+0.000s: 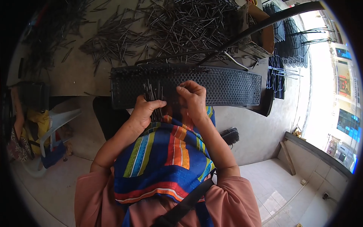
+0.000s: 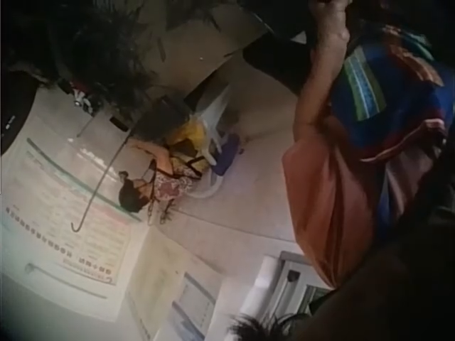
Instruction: The person is manually inserting metal wires into a perforated metal frame to assemble a grid structure.
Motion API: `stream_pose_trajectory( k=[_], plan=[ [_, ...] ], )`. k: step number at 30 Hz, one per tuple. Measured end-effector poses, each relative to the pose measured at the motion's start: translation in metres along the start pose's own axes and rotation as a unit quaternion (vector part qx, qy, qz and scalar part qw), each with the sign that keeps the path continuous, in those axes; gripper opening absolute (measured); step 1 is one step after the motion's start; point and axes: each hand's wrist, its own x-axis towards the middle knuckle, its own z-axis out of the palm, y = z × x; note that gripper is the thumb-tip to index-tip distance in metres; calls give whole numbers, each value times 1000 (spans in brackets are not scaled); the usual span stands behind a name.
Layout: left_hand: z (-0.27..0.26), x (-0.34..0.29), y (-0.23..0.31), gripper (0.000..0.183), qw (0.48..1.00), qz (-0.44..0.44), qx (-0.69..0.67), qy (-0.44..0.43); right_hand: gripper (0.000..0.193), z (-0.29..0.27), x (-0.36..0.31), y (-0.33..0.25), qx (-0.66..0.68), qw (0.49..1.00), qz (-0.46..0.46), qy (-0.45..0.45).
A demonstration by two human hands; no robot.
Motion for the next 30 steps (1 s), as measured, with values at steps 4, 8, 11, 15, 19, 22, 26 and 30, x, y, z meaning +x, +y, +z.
stream_pose_trajectory(
  k=[4,8,11,15,19,22,26,30],
  plan=[
    [-10,0,-5,13,1000,-9,16,20,4,-16,18,-9,-43,957,-255,131],
    [-8,-2,-4,13,1000,-8,29,-1,8,-27,36,-13,-206,880,-400,154],
    [-8,-1,-2,12,1000,-14,16,-10,12,-27,34,-21,-297,834,-443,141],
    [-8,-3,0,12,1000,-31,2,0,14,-25,35,-20,-336,798,-481,137],
    [-11,-2,-1,14,1000,-22,18,0,16,-24,34,-23,-338,796,-488,118],
    [-11,-4,0,15,999,-32,-1,-12,16,-25,32,-26,-351,791,-490,107],
    [-17,-8,-1,17,999,-39,0,-33,16,-25,33,-32,-385,774,-494,92],
    [-19,-11,-1,16,998,-53,3,-18,16,-28,34,-34,-377,780,-492,79]
  ],
)
